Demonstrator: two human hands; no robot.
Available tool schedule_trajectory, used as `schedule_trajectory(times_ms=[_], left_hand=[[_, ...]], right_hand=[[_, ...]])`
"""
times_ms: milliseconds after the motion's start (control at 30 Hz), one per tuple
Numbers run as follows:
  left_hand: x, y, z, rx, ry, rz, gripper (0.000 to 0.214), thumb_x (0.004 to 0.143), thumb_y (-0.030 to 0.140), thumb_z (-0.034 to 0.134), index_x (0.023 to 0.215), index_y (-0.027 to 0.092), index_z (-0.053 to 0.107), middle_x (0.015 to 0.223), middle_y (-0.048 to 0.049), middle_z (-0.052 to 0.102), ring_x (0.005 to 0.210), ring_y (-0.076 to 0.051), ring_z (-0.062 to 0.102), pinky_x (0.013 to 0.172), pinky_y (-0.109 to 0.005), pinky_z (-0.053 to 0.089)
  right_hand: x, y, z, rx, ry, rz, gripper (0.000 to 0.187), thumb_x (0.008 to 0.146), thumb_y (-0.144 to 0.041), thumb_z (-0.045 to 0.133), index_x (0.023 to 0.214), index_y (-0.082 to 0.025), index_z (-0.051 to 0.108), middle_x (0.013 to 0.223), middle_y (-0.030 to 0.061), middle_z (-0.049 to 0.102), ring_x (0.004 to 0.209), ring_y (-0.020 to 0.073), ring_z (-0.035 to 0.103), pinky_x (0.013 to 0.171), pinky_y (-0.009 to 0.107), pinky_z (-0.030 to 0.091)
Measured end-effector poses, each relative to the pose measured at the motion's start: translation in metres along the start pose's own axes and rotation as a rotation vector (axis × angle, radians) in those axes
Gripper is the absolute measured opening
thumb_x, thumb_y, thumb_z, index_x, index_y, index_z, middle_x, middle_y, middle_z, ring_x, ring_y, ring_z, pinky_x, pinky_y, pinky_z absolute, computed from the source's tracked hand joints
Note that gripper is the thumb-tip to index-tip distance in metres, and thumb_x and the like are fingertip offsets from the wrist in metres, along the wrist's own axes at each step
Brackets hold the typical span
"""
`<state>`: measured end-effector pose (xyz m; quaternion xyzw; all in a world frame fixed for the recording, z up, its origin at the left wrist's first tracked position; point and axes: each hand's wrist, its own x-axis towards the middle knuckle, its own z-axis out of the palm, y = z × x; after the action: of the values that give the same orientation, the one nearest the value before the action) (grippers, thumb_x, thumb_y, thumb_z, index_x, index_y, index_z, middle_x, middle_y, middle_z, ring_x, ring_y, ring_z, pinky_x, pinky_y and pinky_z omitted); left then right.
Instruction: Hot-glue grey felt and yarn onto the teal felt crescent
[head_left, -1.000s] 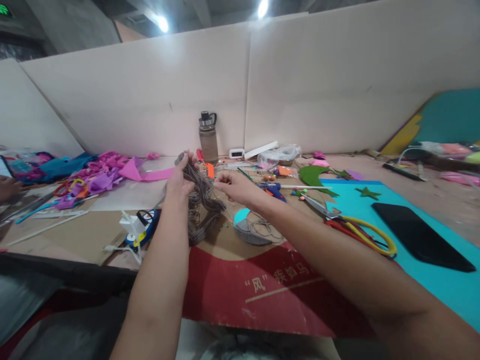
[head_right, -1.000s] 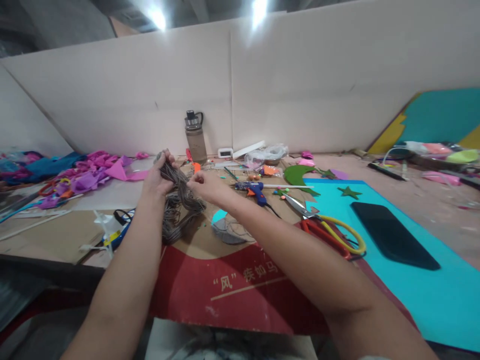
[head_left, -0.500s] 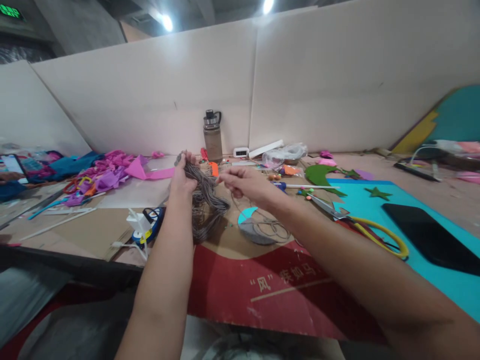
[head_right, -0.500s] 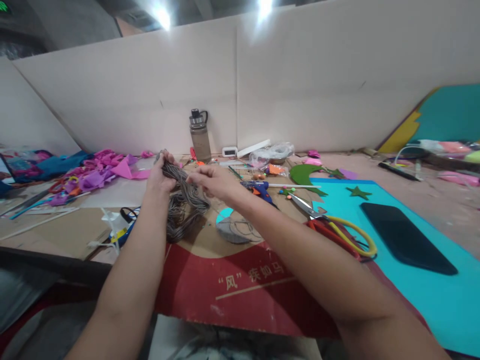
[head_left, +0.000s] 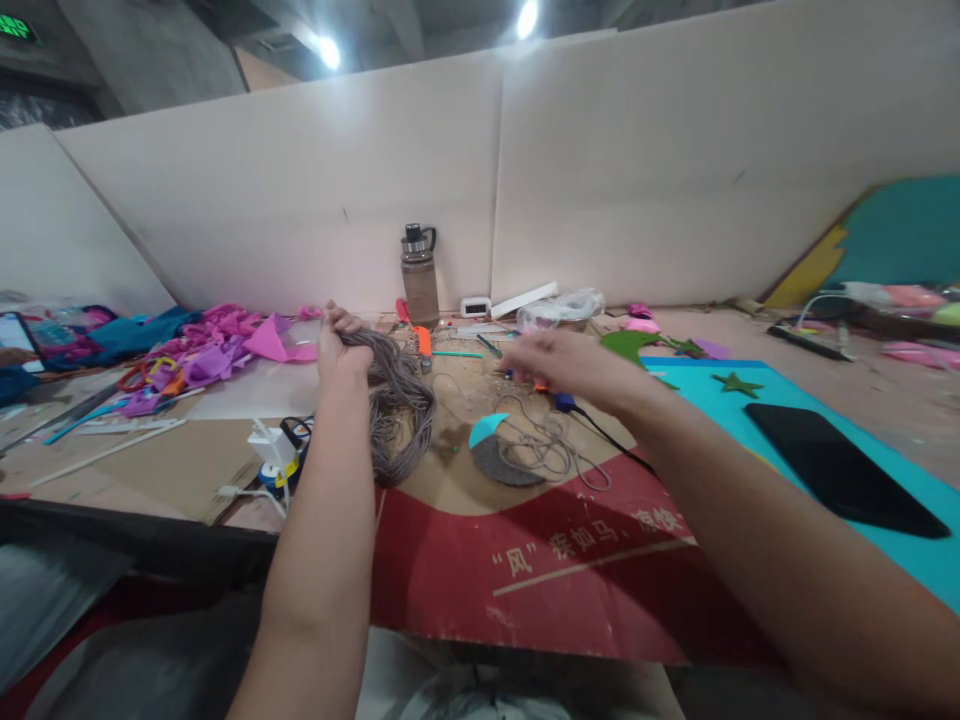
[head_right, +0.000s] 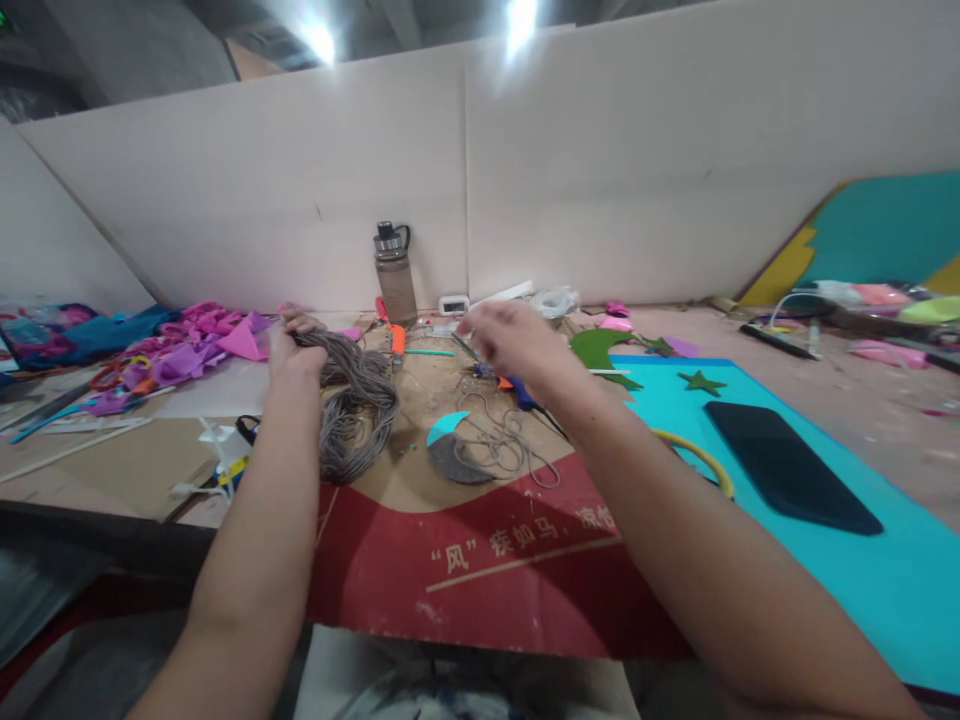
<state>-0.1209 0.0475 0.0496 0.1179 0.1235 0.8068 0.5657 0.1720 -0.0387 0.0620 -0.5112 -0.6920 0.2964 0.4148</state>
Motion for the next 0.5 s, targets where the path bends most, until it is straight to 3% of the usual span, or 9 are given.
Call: schedule_trajectory(times_ms=[33, 67, 133, 200, 300, 333, 433, 500], left_hand=[[-0.003, -0.001, 0.006, -0.003, -0.016, -0.016, 0.037, 0.101, 0.02, 0.03, 0.072, 0.018, 0.054, 0.043, 0.0084, 0.044, 0.032, -0.002, 0.036, 0.038, -0.009, 0.033], [-0.006, -0.003, 0.013, 0.013, -0.028, -0.031, 0.037, 0.101, 0.02, 0.03, 0.071, 0.018, 0.052, 0.043, 0.0083, 0.043, 0.032, -0.002, 0.035, 0.037, -0.009, 0.032], [-0.013, -0.009, 0.029, 0.058, -0.066, -0.062, 0.037, 0.101, 0.018, 0.032, 0.069, 0.018, 0.051, 0.044, 0.0077, 0.044, 0.033, -0.002, 0.035, 0.038, -0.01, 0.032], [-0.021, -0.016, 0.048, 0.105, -0.132, -0.075, 0.033, 0.099, 0.017, 0.037, 0.071, 0.018, 0.053, 0.048, 0.0065, 0.047, 0.036, -0.002, 0.037, 0.041, -0.011, 0.035], [-0.03, -0.024, 0.08, 0.205, -0.196, -0.072, 0.026, 0.097, 0.016, 0.04, 0.078, 0.017, 0.058, 0.058, 0.0041, 0.053, 0.045, -0.003, 0.046, 0.049, -0.012, 0.04], [-0.031, -0.025, 0.09, 0.23, -0.205, -0.069, 0.024, 0.097, 0.015, 0.041, 0.082, 0.017, 0.059, 0.06, 0.0038, 0.054, 0.048, -0.003, 0.048, 0.052, -0.012, 0.041], [-0.024, -0.022, 0.111, 0.218, -0.268, -0.064, 0.017, 0.096, 0.013, 0.043, 0.085, 0.014, 0.057, 0.061, 0.006, 0.049, 0.049, -0.002, 0.047, 0.054, -0.011, 0.038], [-0.013, -0.019, 0.11, 0.224, -0.283, -0.014, 0.02, 0.097, 0.016, 0.04, 0.083, 0.015, 0.054, 0.06, 0.0068, 0.049, 0.048, -0.001, 0.046, 0.055, -0.011, 0.038]], right_hand=[[0.001, 0.003, 0.005, -0.199, -0.153, 0.01, 0.029, 0.09, -0.044, 0.049, 0.084, -0.02, 0.065, 0.075, 0.0082, 0.063, 0.061, 0.0164, 0.054, 0.058, 0.032, 0.041], [0.002, 0.006, 0.012, -0.394, -0.229, -0.017, 0.027, 0.086, -0.043, 0.056, 0.084, -0.019, 0.067, 0.086, 0.0118, 0.066, 0.076, 0.0223, 0.06, 0.069, 0.038, 0.045], [0.008, 0.006, 0.026, -0.592, -0.09, -0.132, 0.032, 0.08, -0.041, 0.066, 0.1, -0.017, 0.067, 0.114, 0.0174, 0.063, 0.111, 0.0343, 0.054, 0.094, 0.049, 0.039], [0.019, -0.001, 0.042, -0.466, -0.024, -0.237, 0.053, 0.079, -0.045, 0.067, 0.123, -0.018, 0.057, 0.133, 0.0164, 0.054, 0.128, 0.0345, 0.042, 0.105, 0.051, 0.031], [0.038, -0.015, 0.066, -0.106, -0.123, -0.284, 0.076, 0.071, -0.047, 0.074, 0.134, -0.017, 0.044, 0.136, 0.0147, 0.051, 0.125, 0.0275, 0.047, 0.105, 0.042, 0.036], [0.044, -0.019, 0.074, 0.02, -0.172, -0.301, 0.076, 0.069, -0.044, 0.076, 0.133, -0.017, 0.044, 0.134, 0.0137, 0.053, 0.121, 0.0246, 0.051, 0.101, 0.038, 0.04], [0.054, -0.026, 0.092, 0.234, -0.359, -0.266, 0.051, 0.072, -0.042, 0.074, 0.113, -0.016, 0.057, 0.101, 0.0075, 0.067, 0.09, 0.0182, 0.062, 0.079, 0.03, 0.049], [0.057, -0.028, 0.097, 0.294, -0.442, -0.213, 0.029, 0.08, -0.04, 0.066, 0.094, -0.015, 0.063, 0.077, 0.0042, 0.066, 0.072, 0.0147, 0.06, 0.067, 0.027, 0.048]])
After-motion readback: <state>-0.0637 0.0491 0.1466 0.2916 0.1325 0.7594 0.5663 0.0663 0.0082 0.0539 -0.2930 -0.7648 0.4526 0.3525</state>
